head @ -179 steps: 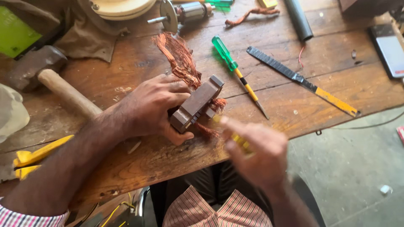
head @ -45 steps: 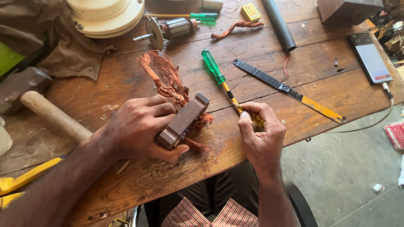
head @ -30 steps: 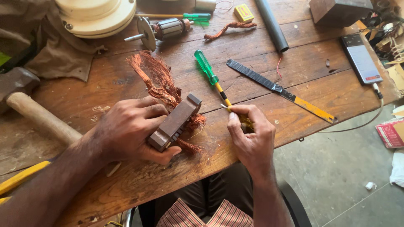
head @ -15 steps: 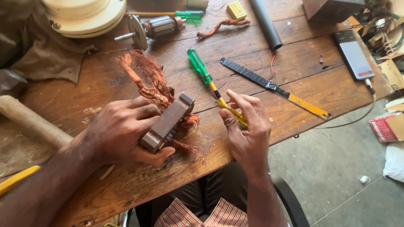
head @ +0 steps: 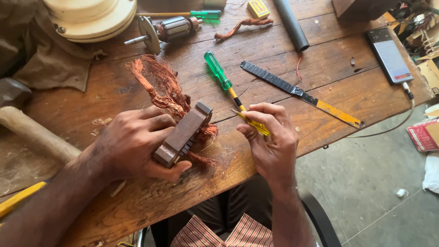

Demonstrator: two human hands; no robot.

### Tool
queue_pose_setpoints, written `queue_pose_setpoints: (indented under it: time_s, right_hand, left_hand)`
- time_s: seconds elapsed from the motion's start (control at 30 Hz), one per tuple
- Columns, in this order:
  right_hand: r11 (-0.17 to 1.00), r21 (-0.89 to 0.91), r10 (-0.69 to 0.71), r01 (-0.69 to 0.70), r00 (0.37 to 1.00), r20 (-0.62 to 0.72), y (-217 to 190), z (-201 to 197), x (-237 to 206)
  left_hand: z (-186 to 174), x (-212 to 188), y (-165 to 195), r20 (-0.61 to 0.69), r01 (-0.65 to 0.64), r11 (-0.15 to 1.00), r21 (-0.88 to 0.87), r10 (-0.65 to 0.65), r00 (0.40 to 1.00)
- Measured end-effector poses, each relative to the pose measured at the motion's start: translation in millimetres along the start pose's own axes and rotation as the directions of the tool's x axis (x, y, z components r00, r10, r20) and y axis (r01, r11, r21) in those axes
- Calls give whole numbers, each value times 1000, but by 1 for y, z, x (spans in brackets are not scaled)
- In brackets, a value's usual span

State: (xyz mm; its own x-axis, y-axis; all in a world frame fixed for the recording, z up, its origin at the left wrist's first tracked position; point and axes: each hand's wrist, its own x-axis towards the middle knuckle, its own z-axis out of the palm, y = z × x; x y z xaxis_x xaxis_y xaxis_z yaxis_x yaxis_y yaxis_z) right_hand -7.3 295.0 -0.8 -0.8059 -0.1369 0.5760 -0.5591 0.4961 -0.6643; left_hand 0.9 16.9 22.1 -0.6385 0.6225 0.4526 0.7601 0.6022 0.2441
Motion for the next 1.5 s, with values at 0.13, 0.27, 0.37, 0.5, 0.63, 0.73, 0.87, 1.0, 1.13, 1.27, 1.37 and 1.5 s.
queue_pose_setpoints:
  time_s: [0.13, 0.27, 0.37, 0.5, 0.63, 0.73, 0.87, 1.0, 1.13, 1.27, 1.37, 1.5]
  right_hand:
    - [1000, 7, 6, -6, 1000, -26, 1, 1, -1]
    - [998, 67, 22, -18, 998, -55, 1, 2, -2]
    - [982, 177, 90, -70, 990, -107, 1, 4, -2]
    - [999, 42, 10, -6, 997, -82, 1, -1, -3]
    - [983, -155, -103, 101, 995, -11, 0, -1, -6]
    - [985, -24, 167, -169, 983, -74, -1, 4, -6]
    - [948, -232, 203, -218, 975, -88, -1, 8, 0]
    - [939, -232, 226, -253, 965, -135, -3, 6, 1]
    - [935, -347, 40, -75, 993, -107, -1, 6, -1]
    - [925, -369, 72, -92, 995, -70, 5, 7, -2]
    - [903, -418, 89, -102, 995, -51, 8, 9, 0]
    - [876, -437, 202, -205, 978, -53, 7, 12, 4]
  left_hand:
    - [0, -1, -1, -28, -4, 999, -33, 3, 1000]
    - [0, -1, -1, -19, -14, 1000, -13, 13, 1000]
    - [-2, -1, -1, -35, -24, 999, -21, 24, 999]
    - [-4, -2, -1, -23, -22, 999, -42, 21, 1000]
    - [-7, -2, -2, 43, 24, 992, -121, -19, 999]
    - [-6, -2, -3, 140, 66, 997, -38, -60, 988]
    - [-2, -3, -3, -3, -28, 998, 50, 28, 1000]
    - [-1, -5, -5, -10, -28, 997, 67, 29, 1000]
    - [-1, -6, -5, 15, -16, 999, 39, 15, 1000]
    - [1, -6, -5, 40, -13, 1000, 15, 12, 999]
    - [0, -5, -5, 58, -5, 1000, 5, 5, 998]
    - [-1, -5, -4, 19, -31, 998, -54, 32, 999]
